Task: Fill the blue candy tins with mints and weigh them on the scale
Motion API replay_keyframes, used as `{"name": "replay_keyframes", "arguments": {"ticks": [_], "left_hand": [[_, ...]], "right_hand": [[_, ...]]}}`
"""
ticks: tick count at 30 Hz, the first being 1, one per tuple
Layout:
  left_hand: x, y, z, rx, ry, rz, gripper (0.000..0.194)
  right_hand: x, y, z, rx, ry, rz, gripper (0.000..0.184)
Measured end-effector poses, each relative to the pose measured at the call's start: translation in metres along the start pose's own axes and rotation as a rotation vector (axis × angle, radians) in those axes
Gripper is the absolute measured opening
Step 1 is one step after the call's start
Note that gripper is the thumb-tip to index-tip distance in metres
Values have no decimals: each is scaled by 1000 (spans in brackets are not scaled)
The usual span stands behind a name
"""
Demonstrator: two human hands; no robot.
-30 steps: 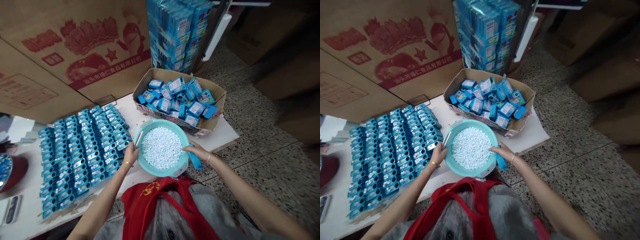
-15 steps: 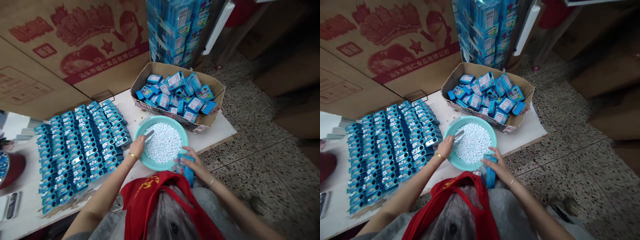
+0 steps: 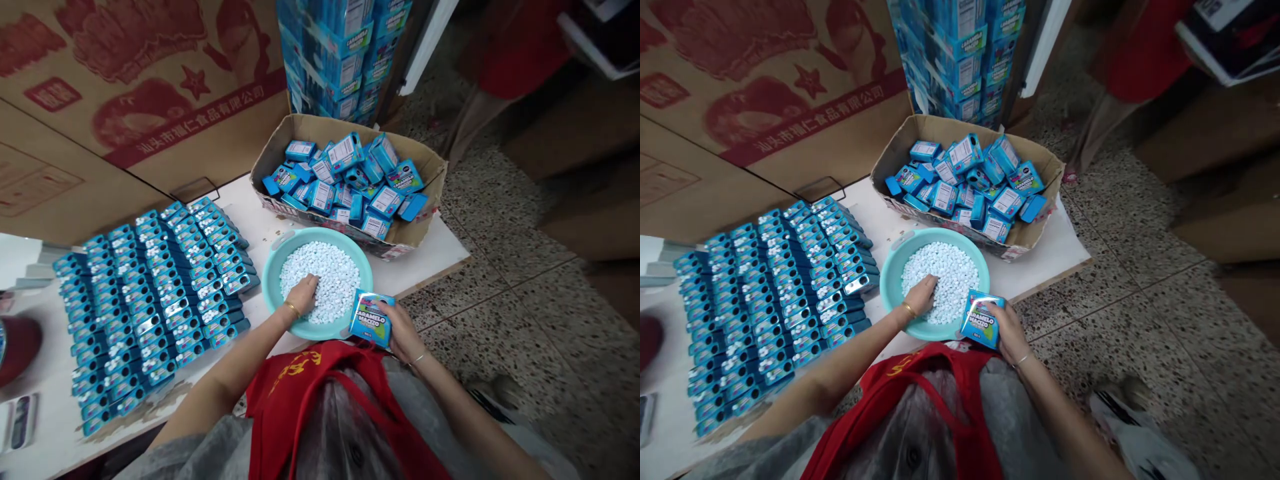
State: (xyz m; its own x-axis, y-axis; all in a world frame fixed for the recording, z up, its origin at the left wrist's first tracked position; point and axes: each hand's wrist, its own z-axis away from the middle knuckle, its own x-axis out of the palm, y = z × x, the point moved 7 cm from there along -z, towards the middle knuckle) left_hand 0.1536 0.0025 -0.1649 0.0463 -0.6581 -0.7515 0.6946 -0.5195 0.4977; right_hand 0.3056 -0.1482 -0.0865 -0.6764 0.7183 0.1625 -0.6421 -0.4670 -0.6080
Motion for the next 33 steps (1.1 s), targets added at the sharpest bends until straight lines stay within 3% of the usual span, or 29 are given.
{"name": "replay_keyframes", "arguments": {"ticks": [4, 8, 12, 16, 19, 24, 29, 33], "left_hand": [[-5, -2, -7, 25, 25, 106, 49], [-27, -3, 2, 64, 47, 185, 39], [-70, 4, 27, 133, 55, 227, 35], [-119, 22, 52, 183, 25, 239, 35], [-143, 41, 61, 203, -38, 176, 33], [-156, 73, 58, 243, -127, -54, 29], [-163, 106, 55, 144, -166, -417, 43], [-167, 137, 62, 187, -183, -603, 33]], "right_hand": [[3, -17, -1, -201, -68, 89, 43], [-2, -43, -3, -492, -44, 320, 45], [5, -62, -7, -711, -17, 558, 39], [31, -71, -11, -905, -70, 781, 34], [51, -67, -14, -988, -155, 851, 35], [72, -55, -11, -1085, -224, 933, 39], [74, -46, -11, -1152, -202, 975, 45], [74, -43, -12, -1201, -204, 959, 45]]}}
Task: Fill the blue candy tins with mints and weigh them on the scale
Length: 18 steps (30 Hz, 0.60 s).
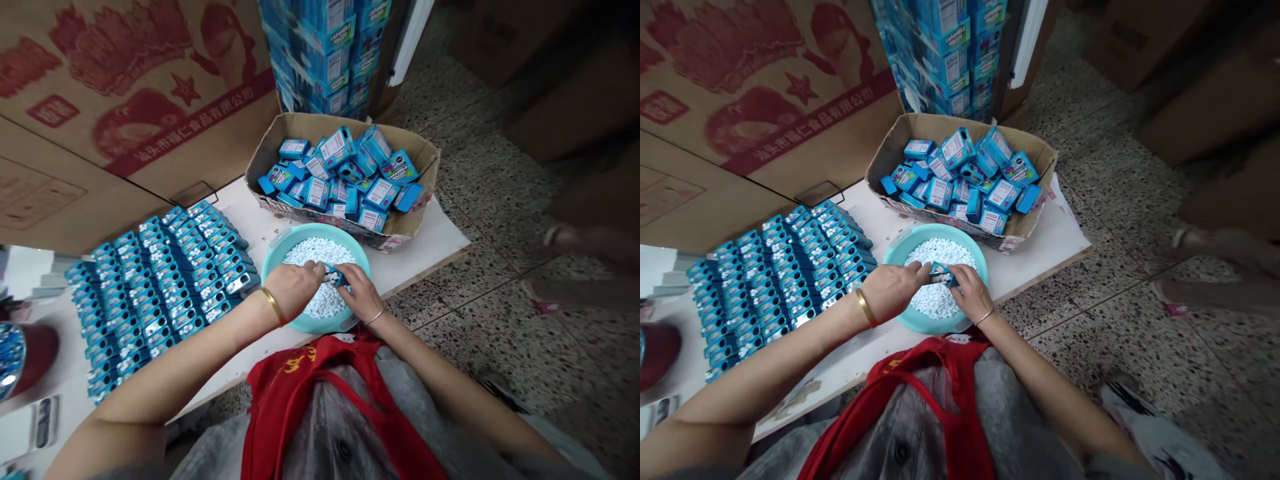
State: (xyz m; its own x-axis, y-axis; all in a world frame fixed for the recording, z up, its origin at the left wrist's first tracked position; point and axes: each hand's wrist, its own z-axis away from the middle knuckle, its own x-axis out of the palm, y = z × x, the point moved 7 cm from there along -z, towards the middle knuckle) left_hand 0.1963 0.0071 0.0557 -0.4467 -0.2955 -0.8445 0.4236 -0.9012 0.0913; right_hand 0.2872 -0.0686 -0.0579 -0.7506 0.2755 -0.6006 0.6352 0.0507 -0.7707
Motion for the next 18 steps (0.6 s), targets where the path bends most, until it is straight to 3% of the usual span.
{"name": "replay_keyframes", "arguments": {"ticks": [3, 5, 8, 11, 14, 18], "left_hand": [[6, -4, 0, 3, 3, -23, 27], [20, -24, -5, -41, 83, 4, 25], [63, -69, -22, -210, 188, 93, 28], [122, -95, -45, -301, 131, 203, 30], [160, -81, -69, -202, 97, 288, 30], [178, -42, -94, -38, 108, 424, 34]], "right_hand": [[-1, 4, 1, 16, 12, -9, 44], [-6, 9, 3, 51, 39, -22, 41], [-20, 16, 5, 120, 109, -41, 36], [-36, 21, 7, 176, 178, -53, 33], [-49, 25, 7, 220, 236, -58, 33], [-55, 30, 7, 267, 282, -95, 36]]}}
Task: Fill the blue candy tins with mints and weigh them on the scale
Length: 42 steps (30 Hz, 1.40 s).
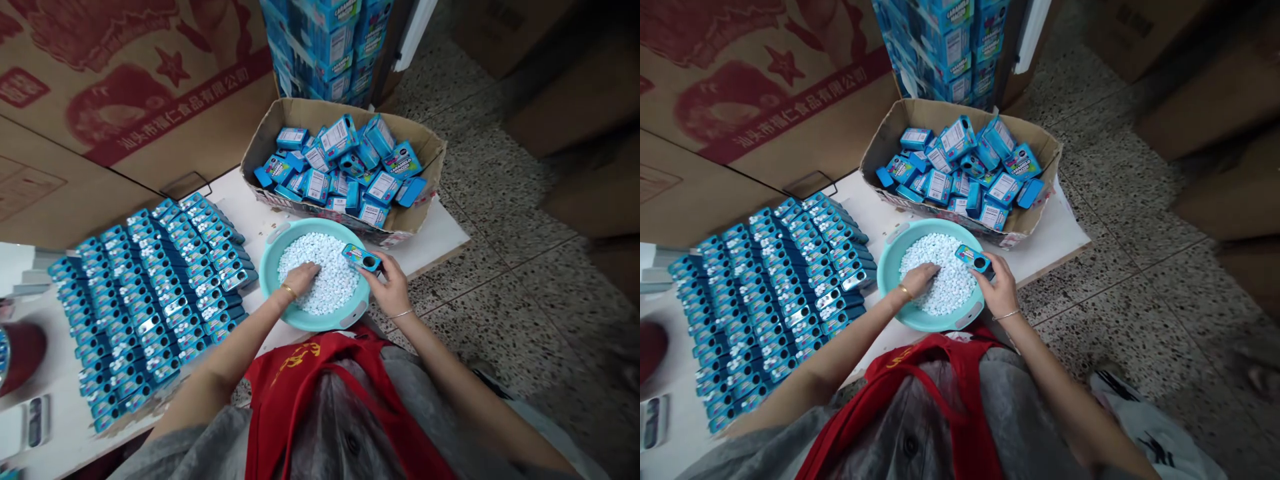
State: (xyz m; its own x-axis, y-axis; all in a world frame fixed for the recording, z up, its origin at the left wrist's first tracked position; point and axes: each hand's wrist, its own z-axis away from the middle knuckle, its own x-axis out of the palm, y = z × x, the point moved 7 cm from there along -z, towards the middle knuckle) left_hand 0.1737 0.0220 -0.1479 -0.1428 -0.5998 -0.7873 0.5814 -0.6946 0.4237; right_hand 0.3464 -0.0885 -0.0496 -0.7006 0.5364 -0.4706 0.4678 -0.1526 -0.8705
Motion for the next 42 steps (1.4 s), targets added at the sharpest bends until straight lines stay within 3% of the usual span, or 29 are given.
{"name": "replay_keyframes", "arguments": {"ticks": [3, 6, 10, 13, 16, 18, 23, 26, 29, 31, 33, 37, 39, 42], "left_hand": [[7, 10, -6, 73, 5, 104, 35], [-4, 4, 6, 123, 14, 187, 33], [-49, -3, 43, 201, 60, 268, 32], [-94, 9, 68, 282, 117, 301, 29], [-126, 30, 76, 278, 104, 176, 25], [-137, 46, 74, 223, 43, 12, 23], [-148, 83, 66, 15, -96, -362, 23], [-152, 103, 67, -9, -106, -439, 23], [-154, 103, 70, 2, -69, -444, 24], [-153, 83, 69, -14, 6, -405, 24], [-142, 49, 64, -72, 70, -324, 23], [-80, -14, 44, -189, 48, -114, 25], [-42, -18, 32, -155, 23, -49, 25], [2, 4, 17, -46, 10, 59, 27]], "right_hand": [[1, 4, -2, 31, -8, -24, 37], [-1, 6, -3, 42, -2, -30, 38], [1, 1, -6, -22, -21, 29, 37], [13, -6, -5, -96, -97, 85, 36], [30, -13, 0, -164, -185, 128, 37], [41, -17, 4, -198, -231, 153, 40], [55, -21, 9, -263, -261, 191, 44], [56, -18, 10, -262, -256, 180, 44], [54, -14, 10, -226, -252, 156, 44], [51, -12, 9, -199, -247, 149, 44], [45, -10, 8, -179, -231, 143, 43], [33, -8, 4, -145, -198, 119, 38], [28, -8, 1, -134, -185, 107, 37], [22, -9, -3, -128, -144, 96, 35]]}}
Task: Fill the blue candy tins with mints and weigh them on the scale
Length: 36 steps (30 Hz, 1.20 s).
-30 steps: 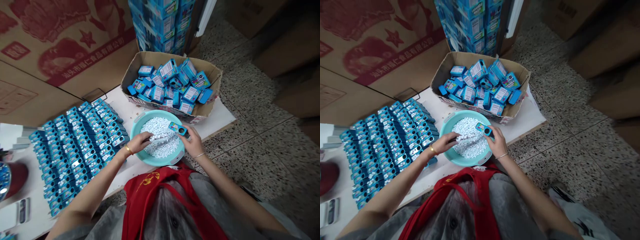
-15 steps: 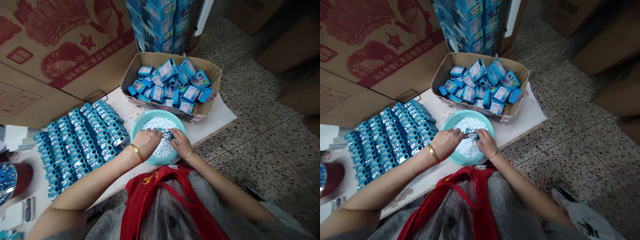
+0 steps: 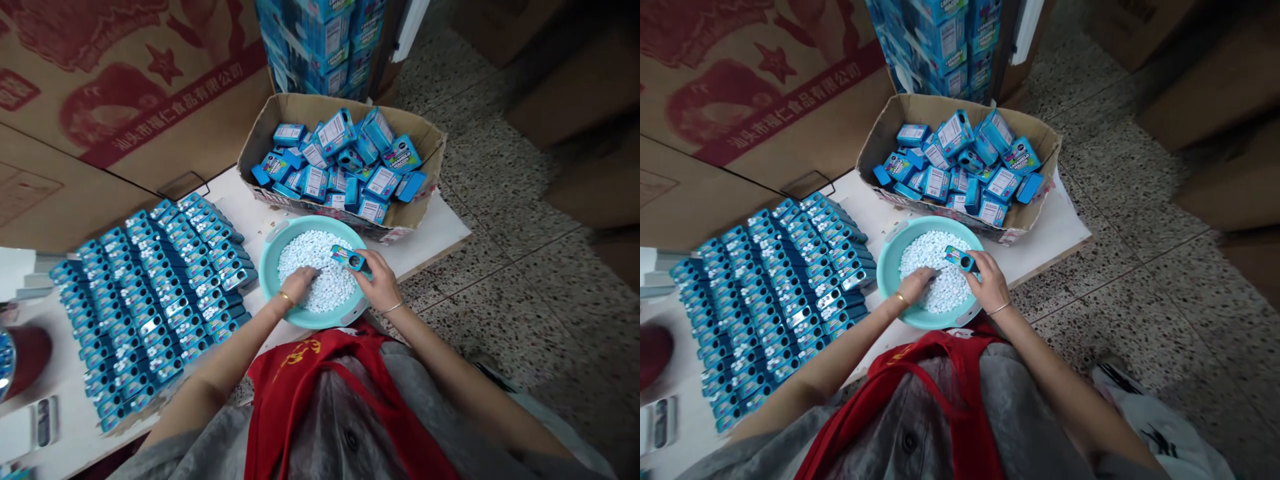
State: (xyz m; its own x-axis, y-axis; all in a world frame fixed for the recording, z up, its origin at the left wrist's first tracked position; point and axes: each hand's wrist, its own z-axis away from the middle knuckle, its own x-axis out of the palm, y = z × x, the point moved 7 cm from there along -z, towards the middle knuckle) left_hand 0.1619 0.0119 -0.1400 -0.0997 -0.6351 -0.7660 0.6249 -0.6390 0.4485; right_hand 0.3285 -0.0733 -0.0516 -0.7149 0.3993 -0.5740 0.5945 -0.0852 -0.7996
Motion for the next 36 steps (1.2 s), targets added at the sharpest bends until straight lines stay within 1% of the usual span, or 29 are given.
{"name": "replay_keyframes", "arguments": {"ticks": [2, 3, 5, 6, 8, 11, 14, 16, 18, 22, 25, 27, 28, 29, 30, 32, 33, 34, 35, 36], "left_hand": [[16, 16, -4, 70, -1, 75, 30], [20, 21, -5, 98, 0, 109, 29], [17, 24, -1, 145, 1, 172, 28], [12, 22, 2, 164, 3, 198, 28], [-7, 16, 14, 193, 8, 232, 30], [-51, 10, 38, 245, 52, 274, 29], [-96, 20, 55, 288, 88, 247, 26], [-117, 32, 59, 267, 68, 135, 23], [-128, 47, 57, 201, 14, -33, 21], [-137, 79, 49, 32, -100, -346, 22], [-142, 105, 51, -6, -102, -428, 27], [-146, 114, 55, 12, -73, -417, 27], [-148, 112, 57, 20, -51, -408, 27], [-149, 106, 59, 19, -24, -403, 26], [-149, 96, 60, 7, 5, -401, 26], [-141, 62, 59, -54, 49, -386, 25], [-132, 42, 56, -96, 56, -370, 25], [-119, 22, 52, -137, 41, -336, 24], [-102, 4, 48, -173, 15, -283, 25], [-82, -7, 42, -175, -12, -254, 25]], "right_hand": [[-4, 0, -2, 16, 28, -1, 34], [-6, 1, -3, 26, 39, -2, 34], [-9, 2, -4, 43, 56, -6, 34], [-10, 2, -4, 49, 63, -8, 33], [-12, 3, -4, 58, 72, -12, 33], [-8, 4, -3, 47, 56, -13, 34], [5, 0, -1, 7, -8, -4, 35], [15, -4, 0, -25, -53, 13, 39], [23, -8, 2, -61, -83, 39, 43], [32, -16, 4, -119, -104, 79, 45], [34, -17, 4, -130, -95, 64, 44], [34, -14, 5, -118, -88, 50, 43], [34, -13, 5, -107, -84, 44, 43], [32, -10, 5, -95, -77, 38, 42], [30, -8, 5, -82, -68, 31, 41], [25, -3, 5, -54, -42, 18, 39], [21, -1, 5, -40, -29, 11, 38], [18, 1, 5, -27, -19, 6, 37], [14, 3, 5, -14, -9, 1, 36], [11, 4, 4, -3, 0, -3, 35]]}}
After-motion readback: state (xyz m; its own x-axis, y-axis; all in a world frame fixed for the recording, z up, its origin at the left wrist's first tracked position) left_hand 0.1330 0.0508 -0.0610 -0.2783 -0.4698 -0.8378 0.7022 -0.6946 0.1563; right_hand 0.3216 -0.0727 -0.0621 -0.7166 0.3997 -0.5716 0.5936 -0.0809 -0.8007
